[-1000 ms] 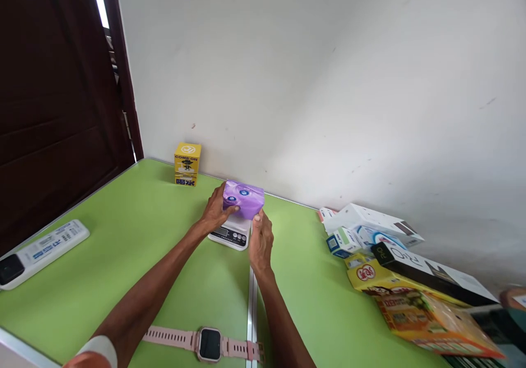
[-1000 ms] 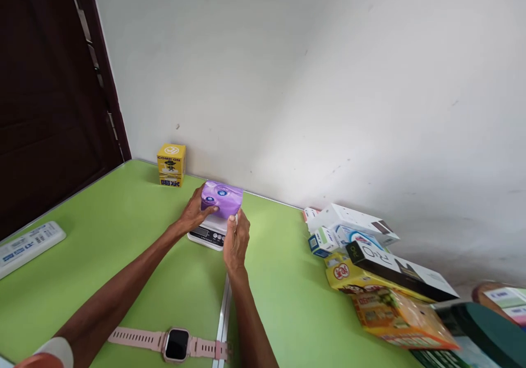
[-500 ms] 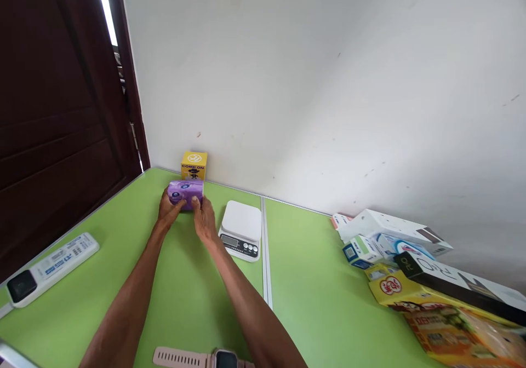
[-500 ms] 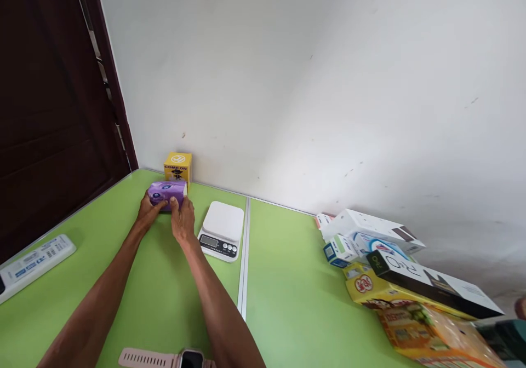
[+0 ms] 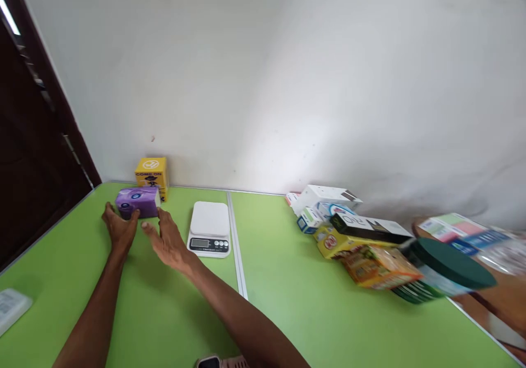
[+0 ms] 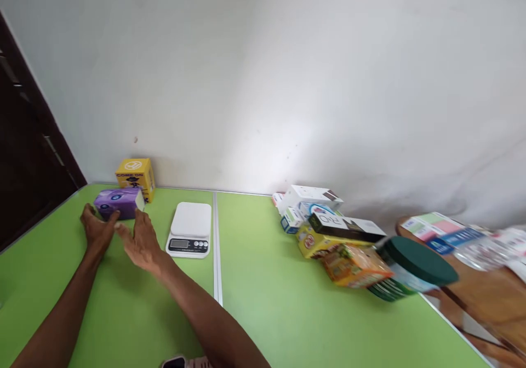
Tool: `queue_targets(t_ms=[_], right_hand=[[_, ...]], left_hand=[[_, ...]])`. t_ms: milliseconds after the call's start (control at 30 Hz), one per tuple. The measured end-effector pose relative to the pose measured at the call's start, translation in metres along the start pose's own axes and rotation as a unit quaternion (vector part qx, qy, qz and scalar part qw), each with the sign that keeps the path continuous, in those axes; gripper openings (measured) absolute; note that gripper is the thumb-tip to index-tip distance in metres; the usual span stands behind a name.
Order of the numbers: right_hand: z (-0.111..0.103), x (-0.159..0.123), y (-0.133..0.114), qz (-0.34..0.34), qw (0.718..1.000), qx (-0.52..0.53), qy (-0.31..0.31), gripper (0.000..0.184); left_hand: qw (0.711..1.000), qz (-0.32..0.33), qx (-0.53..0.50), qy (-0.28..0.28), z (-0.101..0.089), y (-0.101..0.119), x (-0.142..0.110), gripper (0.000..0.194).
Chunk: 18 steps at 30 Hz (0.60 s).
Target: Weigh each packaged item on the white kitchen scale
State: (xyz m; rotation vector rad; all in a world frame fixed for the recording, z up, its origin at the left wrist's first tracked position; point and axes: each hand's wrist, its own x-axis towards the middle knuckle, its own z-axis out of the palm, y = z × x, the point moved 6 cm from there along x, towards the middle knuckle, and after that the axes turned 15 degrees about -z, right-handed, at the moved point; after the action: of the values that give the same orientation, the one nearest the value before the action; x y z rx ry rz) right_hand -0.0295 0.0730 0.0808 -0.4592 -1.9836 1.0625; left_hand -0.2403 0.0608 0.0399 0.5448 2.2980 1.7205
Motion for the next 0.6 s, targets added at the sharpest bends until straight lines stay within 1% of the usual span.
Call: queue_targets(t_ms=[67, 100, 167, 233, 300, 333, 367, 400, 433, 467, 533, 567, 600], right_hand=[[-0.020, -0.025, -0.019, 0.006, 1.000, 0.001, -0.019, 0.106], [-0.034, -0.038, -0.028, 0.005, 1.000, -0.004, -0.012, 0.104], [-0.069, -0.066, -0.045, -0.013, 0.999, -0.030, 0.032, 0.092], [-0.111, -0.101, -0.057, -0.041, 0.992, -0.074, 0.098, 0.077], [-0.160, -0.143, -0.065, -0.072, 0.971, -0.138, 0.183, 0.063], [-0.186, -0.168, -0.068, -0.084, 0.953, -0.178, 0.230, 0.058], [-0.213, -0.195, -0.070, -0.080, 0.929, -0.221, 0.285, 0.054], [-0.241, -0.223, -0.071, -0.071, 0.898, -0.267, 0.343, 0.051], [-0.268, -0.253, -0.072, -0.061, 0.859, -0.315, 0.399, 0.050], [-0.293, -0.282, -0.073, -0.046, 0.818, -0.358, 0.448, 0.051], [-0.338, -0.336, -0.072, -0.005, 0.735, -0.414, 0.537, 0.057], [-0.356, -0.358, -0.069, 0.018, 0.705, -0.426, 0.566, 0.062], [-0.373, -0.376, -0.064, 0.041, 0.685, -0.431, 0.587, 0.066]], left_hand=[[0.999, 0.031, -0.020, 0.040, -0.002, 0.016, -0.010, 0.105], [0.996, 0.055, -0.034, 0.060, -0.001, 0.027, -0.018, 0.105], [0.988, 0.117, -0.061, 0.085, 0.006, 0.055, -0.042, 0.106], [0.976, 0.188, -0.085, 0.073, 0.022, 0.085, -0.080, 0.106], [0.962, 0.252, -0.105, 0.023, 0.046, 0.111, -0.131, 0.101], [0.953, 0.280, -0.114, -0.009, 0.059, 0.121, -0.161, 0.096], [0.945, 0.301, -0.115, -0.050, 0.074, 0.128, -0.194, 0.093], [0.936, 0.317, -0.119, -0.098, 0.089, 0.132, -0.227, 0.093], [0.927, 0.324, -0.124, -0.144, 0.103, 0.133, -0.261, 0.094], [0.915, 0.332, -0.127, -0.190, 0.117, 0.131, -0.294, 0.093], [0.884, 0.348, -0.124, -0.287, 0.141, 0.123, -0.358, 0.085], [0.864, 0.356, -0.121, -0.336, 0.152, 0.119, -0.387, 0.080], [0.839, 0.361, -0.113, -0.391, 0.163, 0.114, -0.413, 0.076]])
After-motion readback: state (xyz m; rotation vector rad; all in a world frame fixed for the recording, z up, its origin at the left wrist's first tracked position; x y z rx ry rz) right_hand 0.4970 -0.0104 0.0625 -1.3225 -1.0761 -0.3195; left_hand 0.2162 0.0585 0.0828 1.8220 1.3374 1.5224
